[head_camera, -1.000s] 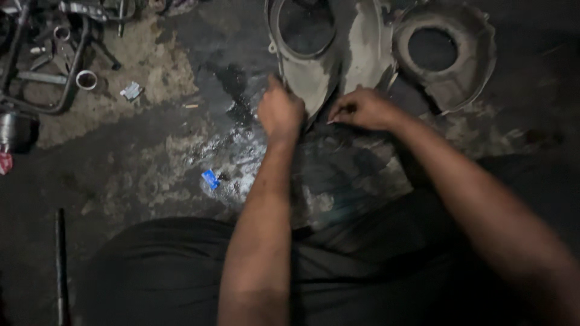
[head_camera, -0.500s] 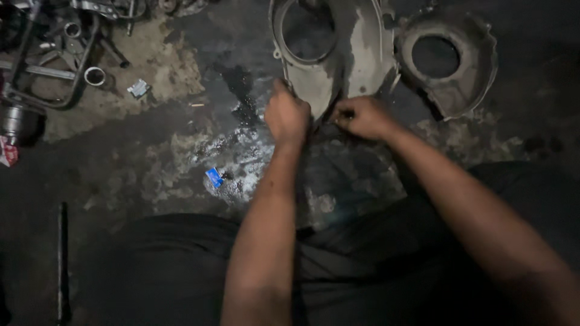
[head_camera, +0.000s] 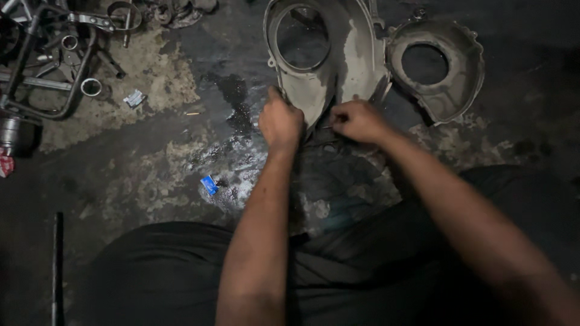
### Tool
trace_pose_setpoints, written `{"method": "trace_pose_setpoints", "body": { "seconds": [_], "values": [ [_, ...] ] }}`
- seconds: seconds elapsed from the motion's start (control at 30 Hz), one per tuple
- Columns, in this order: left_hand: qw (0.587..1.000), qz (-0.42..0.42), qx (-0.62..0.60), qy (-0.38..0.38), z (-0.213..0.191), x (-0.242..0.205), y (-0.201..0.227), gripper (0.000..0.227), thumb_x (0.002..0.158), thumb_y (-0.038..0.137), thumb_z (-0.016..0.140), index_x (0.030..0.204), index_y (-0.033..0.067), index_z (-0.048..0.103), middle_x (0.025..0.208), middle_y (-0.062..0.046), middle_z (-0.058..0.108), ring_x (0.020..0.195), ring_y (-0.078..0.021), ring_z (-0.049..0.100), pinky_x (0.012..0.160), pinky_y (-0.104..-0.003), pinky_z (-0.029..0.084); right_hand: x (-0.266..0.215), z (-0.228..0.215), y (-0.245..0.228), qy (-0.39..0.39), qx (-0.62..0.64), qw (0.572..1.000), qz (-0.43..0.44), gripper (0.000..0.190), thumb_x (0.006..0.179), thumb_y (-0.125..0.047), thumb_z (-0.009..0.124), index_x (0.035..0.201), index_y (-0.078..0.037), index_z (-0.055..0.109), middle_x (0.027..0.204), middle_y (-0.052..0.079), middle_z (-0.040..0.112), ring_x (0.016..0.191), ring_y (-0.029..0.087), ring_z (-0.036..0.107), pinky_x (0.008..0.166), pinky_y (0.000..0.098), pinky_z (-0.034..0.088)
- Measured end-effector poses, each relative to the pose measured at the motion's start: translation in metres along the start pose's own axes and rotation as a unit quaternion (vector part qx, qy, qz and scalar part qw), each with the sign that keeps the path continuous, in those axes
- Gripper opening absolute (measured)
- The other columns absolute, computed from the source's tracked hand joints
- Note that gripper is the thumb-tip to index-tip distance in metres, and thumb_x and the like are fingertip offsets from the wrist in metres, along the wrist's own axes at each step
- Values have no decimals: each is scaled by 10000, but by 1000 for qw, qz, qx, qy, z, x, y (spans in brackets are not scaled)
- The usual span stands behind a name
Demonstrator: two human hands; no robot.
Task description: The person cleans an engine cover by hand and with a cloth while sitting on the floor. They use a small tool to scrape debris and wipe the surfaces of the plastic part.
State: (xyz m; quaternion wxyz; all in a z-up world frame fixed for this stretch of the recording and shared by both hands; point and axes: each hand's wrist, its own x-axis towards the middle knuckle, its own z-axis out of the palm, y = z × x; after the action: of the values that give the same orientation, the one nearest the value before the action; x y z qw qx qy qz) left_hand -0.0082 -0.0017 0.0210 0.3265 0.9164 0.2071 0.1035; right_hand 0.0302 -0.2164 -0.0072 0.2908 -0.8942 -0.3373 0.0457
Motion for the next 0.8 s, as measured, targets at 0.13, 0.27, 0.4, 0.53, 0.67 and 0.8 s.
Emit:
{"method": "trace_pose_setpoints", "body": {
  "seconds": [0.13,0.27,0.4,0.53,0.67,0.8],
  "values": [
    [1000,5,4,2,2,0,-2,476,793,96,643,1251,5,550,924,-247,743,889,-458,711,833,-560,537,2,-8,-10,-77,100,989,82,194,771,-139,762,949,-63,779,887,87,779,809,200,741,765,358,567],
    [999,38,-1,28,6,2,-4,556,773,115,690,1284,-27,524,942,-256,737,879,-461,709,826,-562,537,7,-7,-8,-60,103,990,70,176,774,-118,747,934,-52,778,872,86,780,791,196,738,766,345,569],
    [1000,17,12,2,5,3,-3,458,807,109,664,1243,14,562,954,-243,743,915,-456,709,854,-560,537,9,-6,-2,-97,133,982,92,151,767,-107,760,907,-60,791,831,97,779,770,201,726,741,340,568],
    [999,29,19,27,6,-1,-3,507,796,103,663,1278,-7,549,960,-250,738,905,-458,710,839,-548,548,2,-2,1,-68,99,990,80,162,788,-103,774,943,-60,790,873,102,779,782,181,723,760,334,558],
    [999,35,22,26,6,1,-2,486,802,120,675,1253,-12,552,957,-250,733,890,-460,710,815,-544,552,9,-4,11,-89,116,984,99,169,801,-109,769,965,-80,802,906,88,787,806,165,734,768,321,569],
    [998,41,12,42,11,3,-6,507,777,104,674,1256,-11,553,951,-250,738,885,-454,715,807,-542,557,10,2,9,-87,144,983,73,189,803,-114,775,988,-77,788,901,89,794,808,189,733,775,326,581]
  ]
}}
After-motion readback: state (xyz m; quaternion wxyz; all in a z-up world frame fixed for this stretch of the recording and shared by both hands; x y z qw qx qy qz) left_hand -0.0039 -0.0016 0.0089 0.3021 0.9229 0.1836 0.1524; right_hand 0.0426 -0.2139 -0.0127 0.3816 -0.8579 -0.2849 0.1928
